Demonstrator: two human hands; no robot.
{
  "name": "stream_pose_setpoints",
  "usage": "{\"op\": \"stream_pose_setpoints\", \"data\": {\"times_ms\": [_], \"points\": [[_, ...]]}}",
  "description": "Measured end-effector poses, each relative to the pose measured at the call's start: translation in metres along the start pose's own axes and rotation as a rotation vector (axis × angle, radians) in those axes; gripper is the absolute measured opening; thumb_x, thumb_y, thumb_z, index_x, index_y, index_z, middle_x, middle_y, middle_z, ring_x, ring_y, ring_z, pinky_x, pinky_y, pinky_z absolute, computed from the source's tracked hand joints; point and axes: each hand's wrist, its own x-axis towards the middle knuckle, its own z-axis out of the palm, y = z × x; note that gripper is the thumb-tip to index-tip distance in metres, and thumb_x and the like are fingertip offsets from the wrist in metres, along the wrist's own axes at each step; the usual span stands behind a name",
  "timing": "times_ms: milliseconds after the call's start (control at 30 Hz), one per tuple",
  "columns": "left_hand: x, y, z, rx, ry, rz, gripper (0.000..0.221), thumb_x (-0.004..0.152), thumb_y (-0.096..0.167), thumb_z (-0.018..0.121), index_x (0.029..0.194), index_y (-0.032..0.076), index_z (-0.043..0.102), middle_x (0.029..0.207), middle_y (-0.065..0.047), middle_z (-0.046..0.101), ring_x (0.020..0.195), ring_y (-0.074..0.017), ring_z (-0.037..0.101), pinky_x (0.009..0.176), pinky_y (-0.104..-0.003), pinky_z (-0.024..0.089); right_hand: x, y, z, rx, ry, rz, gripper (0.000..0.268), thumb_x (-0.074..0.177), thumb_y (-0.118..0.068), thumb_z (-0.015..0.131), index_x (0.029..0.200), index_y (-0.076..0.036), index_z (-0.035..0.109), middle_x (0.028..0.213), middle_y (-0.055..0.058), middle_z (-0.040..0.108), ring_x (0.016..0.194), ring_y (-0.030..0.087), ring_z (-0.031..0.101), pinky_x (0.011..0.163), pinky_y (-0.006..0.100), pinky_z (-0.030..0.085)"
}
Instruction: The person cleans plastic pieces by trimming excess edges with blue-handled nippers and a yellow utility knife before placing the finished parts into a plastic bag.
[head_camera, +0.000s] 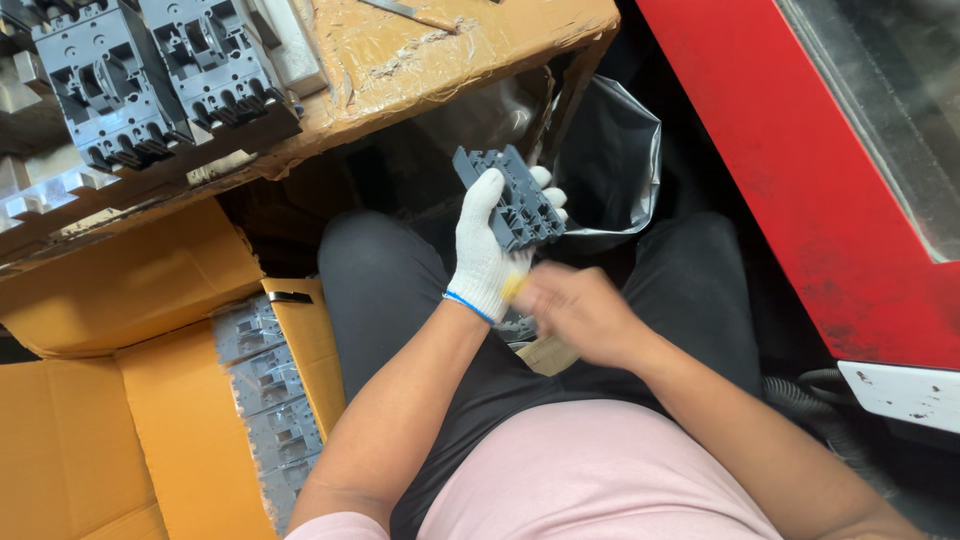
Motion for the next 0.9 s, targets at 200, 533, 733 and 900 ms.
{"op": "stream_pose_setpoints", "data": {"times_ms": [200, 533, 733, 900], "points": [[0.001, 0.005, 0.012, 0.079, -0.151, 0.116, 0.056, 0.093, 0.020, 0.061, 0.145, 0.001, 0.050, 0.140, -0.014, 0.061, 0.127, -0.0326, 0.062, 0.111, -0.051, 0.051, 0.000, 0.008, 0.010, 0.099, -0.083, 0.025, 0.026, 0.101, -0.025, 0.060, 0.104, -0.004, 0.073, 0.066, 0.001, 0.066, 0.055, 0.008, 0.060, 0.053, 0.024, 0.051], [-0.005, 0.011, 0.017, -0.075, -0.255, 0.125, 0.059, 0.095, 0.018, 0.057, 0.151, 0.006, 0.046, 0.150, -0.020, 0.053, 0.135, -0.0404, 0.054, 0.118, -0.058, 0.042, -0.009, 0.015, 0.002, -0.342, 0.336, -0.152, 0.018, 0.099, -0.019, 0.064, 0.104, -0.003, 0.070, 0.065, 0.010, 0.067, 0.054, 0.023, 0.066, 0.049, 0.034, 0.047], [-0.004, 0.010, 0.015, -0.079, -0.280, 0.142, 0.066, 0.090, 0.018, 0.060, 0.154, 0.011, 0.044, 0.151, -0.021, 0.052, 0.137, -0.0407, 0.053, 0.120, -0.057, 0.041, -0.010, 0.012, 0.002, -0.376, 0.316, -0.153, 0.019, 0.097, -0.019, 0.065, 0.104, -0.002, 0.069, 0.063, 0.012, 0.065, 0.049, 0.025, 0.064, 0.047, 0.037, 0.046], [-0.003, 0.010, 0.012, -0.059, -0.275, 0.166, 0.065, 0.090, 0.019, 0.060, 0.153, 0.011, 0.045, 0.149, -0.020, 0.054, 0.134, -0.0402, 0.055, 0.119, -0.057, 0.042, -0.007, 0.012, 0.001, -0.434, 0.289, -0.180, 0.018, 0.097, -0.018, 0.064, 0.104, -0.002, 0.067, 0.063, 0.012, 0.065, 0.050, 0.027, 0.064, 0.047, 0.038, 0.047]]}}
